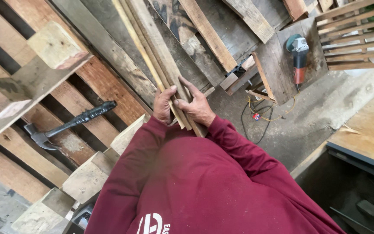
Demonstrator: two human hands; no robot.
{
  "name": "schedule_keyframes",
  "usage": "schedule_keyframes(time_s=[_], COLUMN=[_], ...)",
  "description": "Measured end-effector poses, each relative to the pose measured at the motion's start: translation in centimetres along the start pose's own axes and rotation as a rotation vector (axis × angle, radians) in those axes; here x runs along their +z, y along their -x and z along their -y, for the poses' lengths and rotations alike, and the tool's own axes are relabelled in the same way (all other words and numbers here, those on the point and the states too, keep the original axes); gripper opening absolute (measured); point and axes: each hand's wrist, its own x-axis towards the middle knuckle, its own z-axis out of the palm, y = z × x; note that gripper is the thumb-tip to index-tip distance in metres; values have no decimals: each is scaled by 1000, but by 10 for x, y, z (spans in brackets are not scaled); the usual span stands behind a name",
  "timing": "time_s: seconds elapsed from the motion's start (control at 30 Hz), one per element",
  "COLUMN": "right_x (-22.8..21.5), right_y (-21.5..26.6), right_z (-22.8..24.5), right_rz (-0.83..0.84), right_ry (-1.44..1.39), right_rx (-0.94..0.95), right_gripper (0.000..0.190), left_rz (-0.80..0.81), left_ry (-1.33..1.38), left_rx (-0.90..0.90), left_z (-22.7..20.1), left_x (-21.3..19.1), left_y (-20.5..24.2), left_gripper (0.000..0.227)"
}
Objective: The person assembles wooden pallets by hand, placing wooden slats onto a pallet frame and securing them with nails. They use a hammer to drive nails into the wood, working methodically across the pallet structure.
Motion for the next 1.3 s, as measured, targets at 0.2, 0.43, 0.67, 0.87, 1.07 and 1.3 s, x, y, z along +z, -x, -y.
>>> schedule_keyframes(time_s=[0.2,0.43,0.67,0.87,1.07,1.3], right_x=[-35,-125,-258,-285,-315,-374], right_y=[-18,-70,-158,-254,-310,-299], right_z=[12,23,20,12,37,59], right_rz=[-48,90,167,40,36,-280], right_ry=[83,290,969,1374,1531,1166], right_rx=[-132,-103,-146,-465,-109,-490], right_gripper=[82,80,48,89,110,82], left_rz=[19,-41,-253,-400,-414,-550], left_ry=[-59,89,-2,-243,-148,-718], left_rx=[41,-16,-60,270,131,171], left_z=[7,60,101,140,112,104], left_x=[34,71,105,142,134,128], left_y=[-32,-105,-151,-192,-169,-168], left_gripper=[48,40,54,79,87,86])
